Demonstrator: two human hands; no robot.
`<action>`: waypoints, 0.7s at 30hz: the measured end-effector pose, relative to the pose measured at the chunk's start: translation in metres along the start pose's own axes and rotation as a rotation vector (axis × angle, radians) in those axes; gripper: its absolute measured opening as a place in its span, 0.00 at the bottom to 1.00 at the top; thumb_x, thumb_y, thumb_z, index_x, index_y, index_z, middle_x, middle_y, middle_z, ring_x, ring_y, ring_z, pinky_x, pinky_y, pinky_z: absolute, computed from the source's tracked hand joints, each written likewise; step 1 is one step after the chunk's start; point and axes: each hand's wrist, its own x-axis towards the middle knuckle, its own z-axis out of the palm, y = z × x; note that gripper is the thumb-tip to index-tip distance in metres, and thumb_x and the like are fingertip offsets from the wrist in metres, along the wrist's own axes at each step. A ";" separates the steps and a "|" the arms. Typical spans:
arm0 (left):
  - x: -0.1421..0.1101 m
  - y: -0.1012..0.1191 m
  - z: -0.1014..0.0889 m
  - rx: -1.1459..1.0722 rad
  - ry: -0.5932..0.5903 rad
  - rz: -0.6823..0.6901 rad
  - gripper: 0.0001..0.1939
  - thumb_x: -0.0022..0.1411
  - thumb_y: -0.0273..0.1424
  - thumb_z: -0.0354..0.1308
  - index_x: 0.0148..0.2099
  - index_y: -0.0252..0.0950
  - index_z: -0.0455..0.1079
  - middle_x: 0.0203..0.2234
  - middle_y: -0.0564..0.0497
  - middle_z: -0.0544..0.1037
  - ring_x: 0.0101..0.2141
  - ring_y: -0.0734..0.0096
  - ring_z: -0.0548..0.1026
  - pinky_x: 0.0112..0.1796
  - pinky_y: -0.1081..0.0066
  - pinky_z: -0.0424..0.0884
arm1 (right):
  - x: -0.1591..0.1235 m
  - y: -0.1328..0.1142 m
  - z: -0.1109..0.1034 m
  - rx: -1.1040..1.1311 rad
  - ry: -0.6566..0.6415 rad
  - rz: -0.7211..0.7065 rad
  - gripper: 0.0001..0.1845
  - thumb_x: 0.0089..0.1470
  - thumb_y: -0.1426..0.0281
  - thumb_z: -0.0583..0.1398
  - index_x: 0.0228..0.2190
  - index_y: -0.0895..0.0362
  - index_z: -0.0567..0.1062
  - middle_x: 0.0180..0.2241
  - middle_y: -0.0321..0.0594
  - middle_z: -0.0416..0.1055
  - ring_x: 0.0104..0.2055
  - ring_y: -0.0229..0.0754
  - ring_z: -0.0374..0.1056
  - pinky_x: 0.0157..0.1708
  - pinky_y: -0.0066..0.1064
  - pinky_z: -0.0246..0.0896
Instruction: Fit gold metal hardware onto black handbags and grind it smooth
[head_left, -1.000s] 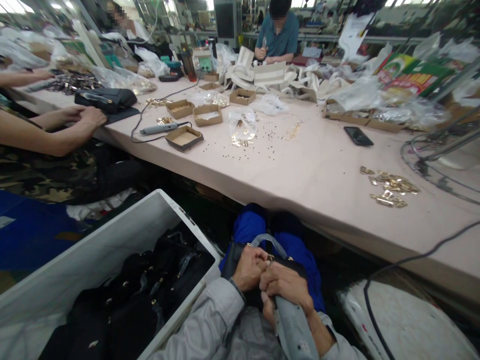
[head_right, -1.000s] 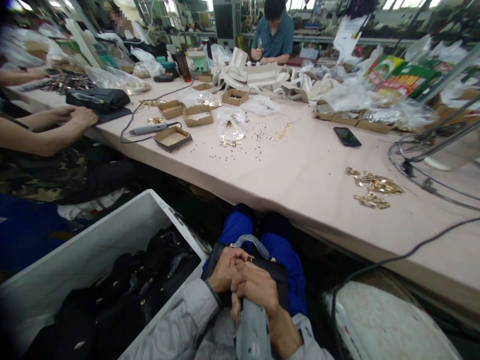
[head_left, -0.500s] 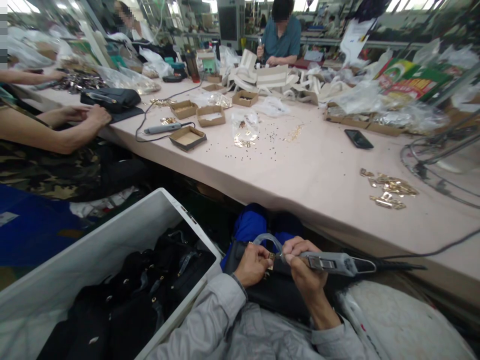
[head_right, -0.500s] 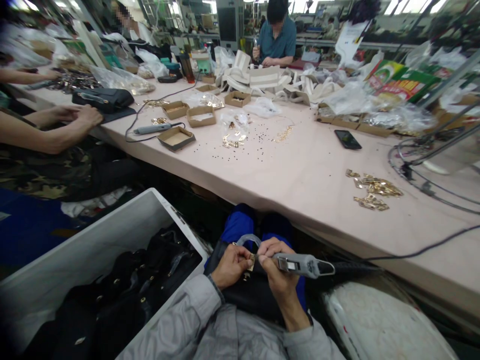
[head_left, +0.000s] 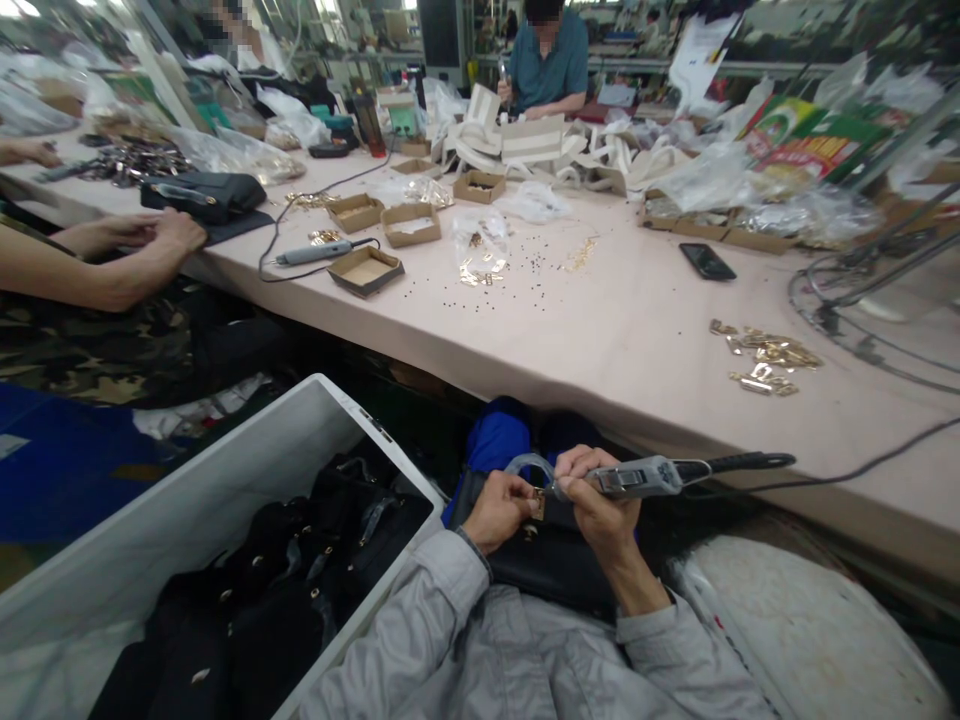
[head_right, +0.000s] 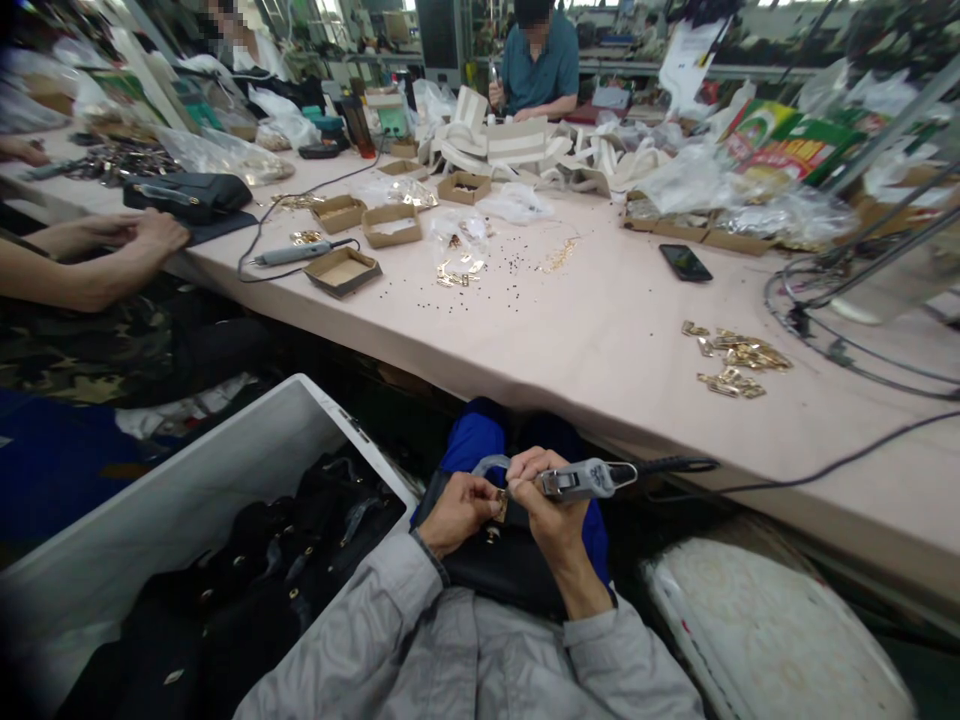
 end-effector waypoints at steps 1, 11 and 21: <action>0.000 0.000 0.000 -0.003 0.004 -0.001 0.07 0.45 0.30 0.67 0.24 0.31 0.76 0.18 0.51 0.72 0.20 0.76 0.64 0.22 0.73 0.56 | 0.000 -0.001 0.001 0.011 -0.004 0.001 0.07 0.50 0.77 0.66 0.25 0.54 0.74 0.29 0.38 0.74 0.33 0.44 0.69 0.33 0.36 0.64; -0.001 0.000 0.004 -0.029 0.039 0.001 0.07 0.46 0.31 0.65 0.24 0.31 0.74 0.17 0.53 0.70 0.20 0.77 0.63 0.22 0.74 0.56 | -0.004 -0.003 0.004 -0.044 -0.031 -0.008 0.08 0.51 0.75 0.66 0.26 0.54 0.73 0.30 0.38 0.73 0.34 0.44 0.69 0.35 0.37 0.65; 0.000 -0.004 0.005 -0.003 0.094 0.006 0.10 0.46 0.32 0.68 0.22 0.31 0.73 0.17 0.53 0.71 0.20 0.77 0.64 0.23 0.73 0.57 | -0.008 -0.002 -0.004 -0.080 -0.044 -0.025 0.11 0.55 0.71 0.68 0.27 0.53 0.70 0.29 0.37 0.72 0.33 0.43 0.68 0.34 0.36 0.65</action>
